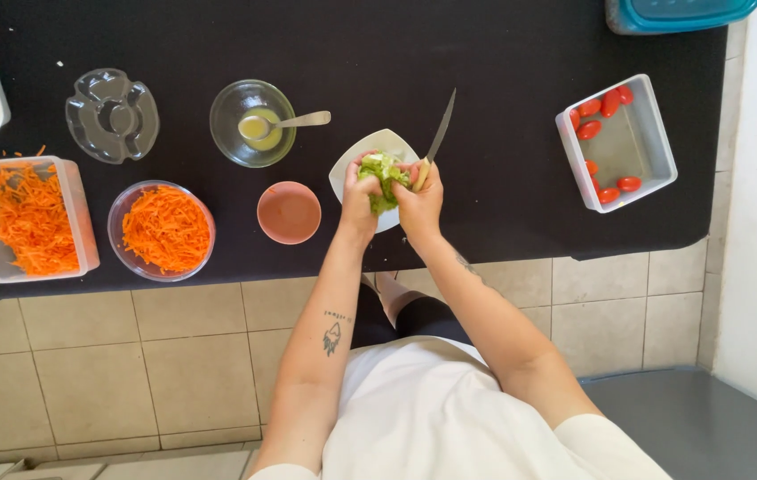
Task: The person washes garlic cloves in a colander at the sink, then moves to a table to chop lettuce with a knife. They retrieve a bowl from a cabinet, add shredded carrots, and continue chopping lettuce into the bowl.
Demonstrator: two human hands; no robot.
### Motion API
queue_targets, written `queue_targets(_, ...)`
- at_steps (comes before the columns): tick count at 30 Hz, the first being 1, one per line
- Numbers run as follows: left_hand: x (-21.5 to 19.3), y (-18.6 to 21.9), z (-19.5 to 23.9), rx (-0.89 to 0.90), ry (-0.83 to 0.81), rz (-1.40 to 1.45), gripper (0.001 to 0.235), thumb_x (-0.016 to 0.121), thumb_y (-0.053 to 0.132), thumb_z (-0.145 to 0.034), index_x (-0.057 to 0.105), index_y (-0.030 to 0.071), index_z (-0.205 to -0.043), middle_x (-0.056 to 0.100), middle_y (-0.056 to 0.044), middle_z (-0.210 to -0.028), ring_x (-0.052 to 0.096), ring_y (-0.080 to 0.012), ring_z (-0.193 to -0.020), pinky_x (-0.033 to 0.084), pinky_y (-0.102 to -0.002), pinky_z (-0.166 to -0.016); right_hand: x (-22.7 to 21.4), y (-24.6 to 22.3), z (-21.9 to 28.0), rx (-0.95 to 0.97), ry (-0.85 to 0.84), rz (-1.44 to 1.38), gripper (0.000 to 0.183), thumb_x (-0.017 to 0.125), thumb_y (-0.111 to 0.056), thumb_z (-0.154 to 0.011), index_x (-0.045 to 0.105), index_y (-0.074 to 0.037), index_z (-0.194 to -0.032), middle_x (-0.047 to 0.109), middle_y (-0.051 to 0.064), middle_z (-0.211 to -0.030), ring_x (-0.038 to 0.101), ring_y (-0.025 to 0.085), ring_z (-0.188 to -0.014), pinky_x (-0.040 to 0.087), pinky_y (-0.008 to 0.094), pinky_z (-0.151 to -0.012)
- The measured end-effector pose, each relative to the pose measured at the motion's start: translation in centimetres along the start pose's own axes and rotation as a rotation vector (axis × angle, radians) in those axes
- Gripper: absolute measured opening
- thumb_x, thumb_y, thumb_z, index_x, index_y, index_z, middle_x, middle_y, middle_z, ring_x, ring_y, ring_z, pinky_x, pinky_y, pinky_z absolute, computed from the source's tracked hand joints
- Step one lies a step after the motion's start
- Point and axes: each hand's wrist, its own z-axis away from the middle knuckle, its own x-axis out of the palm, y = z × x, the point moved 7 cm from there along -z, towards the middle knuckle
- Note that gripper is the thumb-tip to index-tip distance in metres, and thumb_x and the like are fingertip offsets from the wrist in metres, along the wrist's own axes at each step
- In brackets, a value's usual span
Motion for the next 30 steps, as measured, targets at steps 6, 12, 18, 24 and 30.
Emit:
queue_targets(6,1.6,0.3,1.0,-0.038,0.115,0.128,0.048,0.067,0.011,-0.062,0.056,0.015,-0.109,0.06,-0.007,-0.097,0.059,-0.0161,-0.081,0.052,-0.029,-0.067,0.1,0.4,1.8,-0.073,0.045,0.138,0.026,0.068,0.004,-0.07,0.056,-0.013,-0.085,0.071,0.005,-0.088,0.064,0.01,-0.086,0.052,0.026,-0.074)
queue_targets(12,-0.4,1.3,-0.1,0.112,0.342,-0.005,0.038,0.081,0.003,-0.062,0.062,0.014,-0.093,0.064,-0.006,-0.084,0.063,-0.0143,-0.067,0.053,-0.024,-0.054,0.0,-0.8,2.9,-0.042,-0.135,-0.133,0.061,0.064,0.012,-0.073,0.044,-0.007,-0.127,0.069,0.012,-0.101,0.058,0.021,-0.111,0.047,0.032,-0.095)
queue_targets(18,0.7,2.8,1.0,0.165,0.196,0.088,0.037,0.072,-0.006,-0.068,0.062,0.008,-0.101,0.067,-0.008,-0.096,0.065,-0.0116,-0.069,0.056,-0.022,-0.062,0.7,-2.6,3.8,0.185,-0.195,-0.196,0.056,0.083,-0.001,-0.066,0.034,-0.016,-0.088,0.057,-0.002,-0.106,0.061,0.011,-0.098,0.053,0.025,-0.087)
queue_targets(24,2.1,2.7,3.3,0.053,0.175,0.219,0.046,0.071,0.0,-0.075,0.054,0.005,-0.117,0.066,-0.012,-0.106,0.065,-0.0158,-0.083,0.054,-0.03,-0.075,-1.1,0.3,1.8,0.02,-0.07,0.151,0.038,0.071,0.001,-0.075,0.037,-0.014,-0.076,0.071,0.004,-0.09,0.066,0.009,-0.086,0.054,0.024,-0.072)
queue_targets(30,2.3,-0.9,1.7,-0.139,0.122,0.177,0.053,0.088,0.014,-0.064,0.057,0.014,-0.107,0.068,-0.006,-0.092,0.065,-0.0163,-0.072,0.056,-0.033,-0.066,-0.2,-4.2,2.5,-0.047,-0.027,0.414,0.021,0.067,-0.008,-0.078,0.057,-0.007,-0.096,0.069,0.015,-0.087,0.067,0.026,-0.088,0.056,0.039,-0.065)
